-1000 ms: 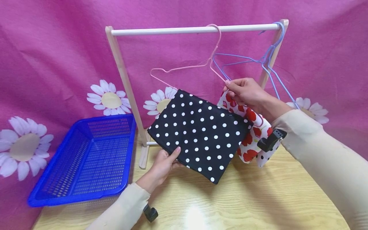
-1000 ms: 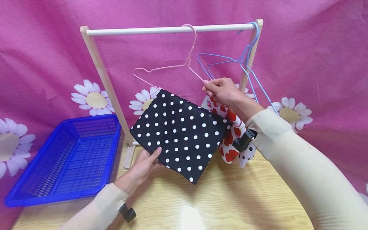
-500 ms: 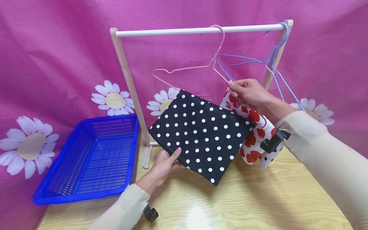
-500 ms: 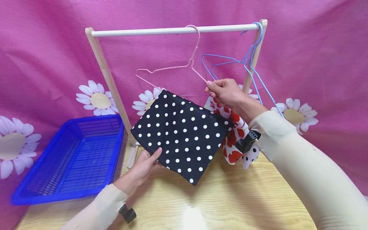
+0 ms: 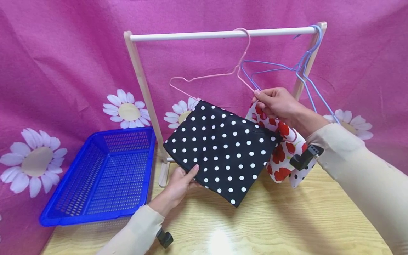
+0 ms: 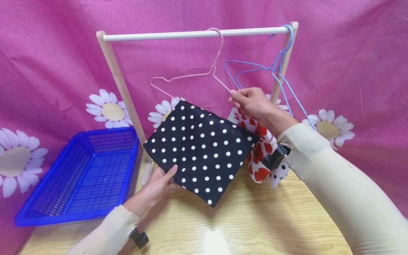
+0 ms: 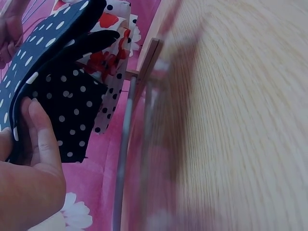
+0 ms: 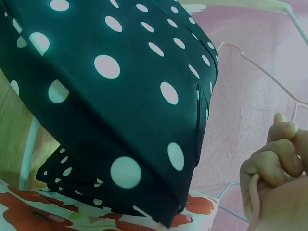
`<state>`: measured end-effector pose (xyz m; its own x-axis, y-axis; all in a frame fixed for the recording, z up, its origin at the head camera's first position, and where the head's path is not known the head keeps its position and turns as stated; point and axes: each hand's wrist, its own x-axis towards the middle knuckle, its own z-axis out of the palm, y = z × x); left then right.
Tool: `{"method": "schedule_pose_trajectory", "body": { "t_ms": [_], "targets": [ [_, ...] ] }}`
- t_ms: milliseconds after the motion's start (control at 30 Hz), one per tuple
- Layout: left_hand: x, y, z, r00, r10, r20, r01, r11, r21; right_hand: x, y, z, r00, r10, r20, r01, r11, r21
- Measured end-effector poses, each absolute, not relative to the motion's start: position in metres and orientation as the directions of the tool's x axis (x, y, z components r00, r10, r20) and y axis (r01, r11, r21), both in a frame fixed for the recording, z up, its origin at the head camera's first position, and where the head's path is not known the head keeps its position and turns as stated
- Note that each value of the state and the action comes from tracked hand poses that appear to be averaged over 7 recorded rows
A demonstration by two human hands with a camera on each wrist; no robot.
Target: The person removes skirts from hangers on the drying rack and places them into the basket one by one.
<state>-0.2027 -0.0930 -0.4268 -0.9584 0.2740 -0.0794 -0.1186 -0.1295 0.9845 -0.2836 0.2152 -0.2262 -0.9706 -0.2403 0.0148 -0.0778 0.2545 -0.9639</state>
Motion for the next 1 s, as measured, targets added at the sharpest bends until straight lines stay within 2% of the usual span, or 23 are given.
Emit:
{"method": "schedule_pose_trajectory", "body": {
  "t_ms": [167,467,1000],
  "targets": [
    [-0.203,-0.097,-0.428,-0.956,0.282,-0.082,-0.118,-0.113,0.987,-0.283,0.216,-0.226,-0.969,-0.246,0.013,-0.074,0.24,-0.968],
    [-0.203,-0.1,-0.426,-0.954,0.287,-0.081,-0.123,-0.131,0.984,-0.284,0.217,-0.225,-0.973,-0.231,0.019,-0.091,0.306,-0.948],
    [-0.199,-0.107,-0.421,-0.954,0.286,-0.084,-0.124,-0.124,0.984,-0.283,0.219,-0.222,-0.97,-0.242,-0.002,-0.073,0.3,-0.951]
  ]
}}
